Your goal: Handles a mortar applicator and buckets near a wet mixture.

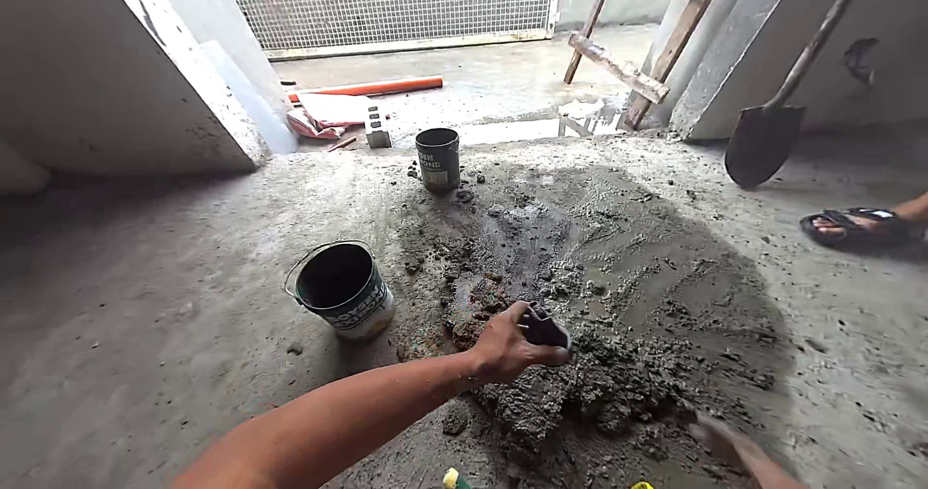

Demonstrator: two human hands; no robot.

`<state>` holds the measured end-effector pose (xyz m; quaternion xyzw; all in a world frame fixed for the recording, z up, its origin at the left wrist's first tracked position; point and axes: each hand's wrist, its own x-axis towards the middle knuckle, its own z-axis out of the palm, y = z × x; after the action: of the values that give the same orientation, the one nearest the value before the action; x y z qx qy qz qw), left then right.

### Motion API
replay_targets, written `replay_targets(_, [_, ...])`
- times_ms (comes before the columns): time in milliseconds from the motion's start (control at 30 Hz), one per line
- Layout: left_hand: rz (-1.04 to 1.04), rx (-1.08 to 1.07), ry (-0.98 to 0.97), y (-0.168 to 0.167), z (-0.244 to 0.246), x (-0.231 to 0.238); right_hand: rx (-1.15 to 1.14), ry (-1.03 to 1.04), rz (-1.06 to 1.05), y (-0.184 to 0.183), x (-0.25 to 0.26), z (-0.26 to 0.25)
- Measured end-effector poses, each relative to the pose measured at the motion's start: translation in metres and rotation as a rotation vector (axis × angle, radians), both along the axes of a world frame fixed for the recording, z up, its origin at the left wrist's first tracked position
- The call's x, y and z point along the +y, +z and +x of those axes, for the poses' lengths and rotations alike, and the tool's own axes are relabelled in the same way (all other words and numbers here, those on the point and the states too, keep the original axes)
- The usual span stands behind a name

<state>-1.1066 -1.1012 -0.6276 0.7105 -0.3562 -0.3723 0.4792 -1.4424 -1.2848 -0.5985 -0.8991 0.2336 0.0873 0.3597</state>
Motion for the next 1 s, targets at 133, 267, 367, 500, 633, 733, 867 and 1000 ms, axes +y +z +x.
replay_targets(133, [-0.126,0.177,-0.046,0.028,-0.016,-0.013,-0.085,0.014,-0.044,0.048,0.003,0.126])
replay_targets(267, [-0.203,0.02,-0.042,0.059,0.002,-0.029,-0.277,0.035,-0.008,0.055,0.007,0.201])
replay_targets(367, [-0.157,-0.146,-0.021,0.075,0.054,-0.03,-0.456,-0.022,-0.201,0.042,0.0,0.227])
replay_targets(500, [-0.068,-0.426,0.349,0.089,0.152,0.004,-0.156,-0.149,-0.515,-0.043,-0.017,0.232])
replay_targets(633, [0.2,-0.671,0.713,0.077,0.235,0.097,-0.292,0.059,-0.43,-0.061,0.085,0.249])
replay_targets(733, [0.506,-0.747,0.871,0.059,0.256,0.165,-0.127,0.395,-0.275,-0.08,0.183,0.28])
replay_targets(867, [0.693,-0.565,0.925,0.023,0.255,0.242,0.042,0.611,-0.062,-0.141,0.277,0.317])
replay_targets(1000, [0.708,-0.09,0.783,0.023,0.221,0.242,-0.088,0.539,-0.087,-0.133,0.313,0.283])
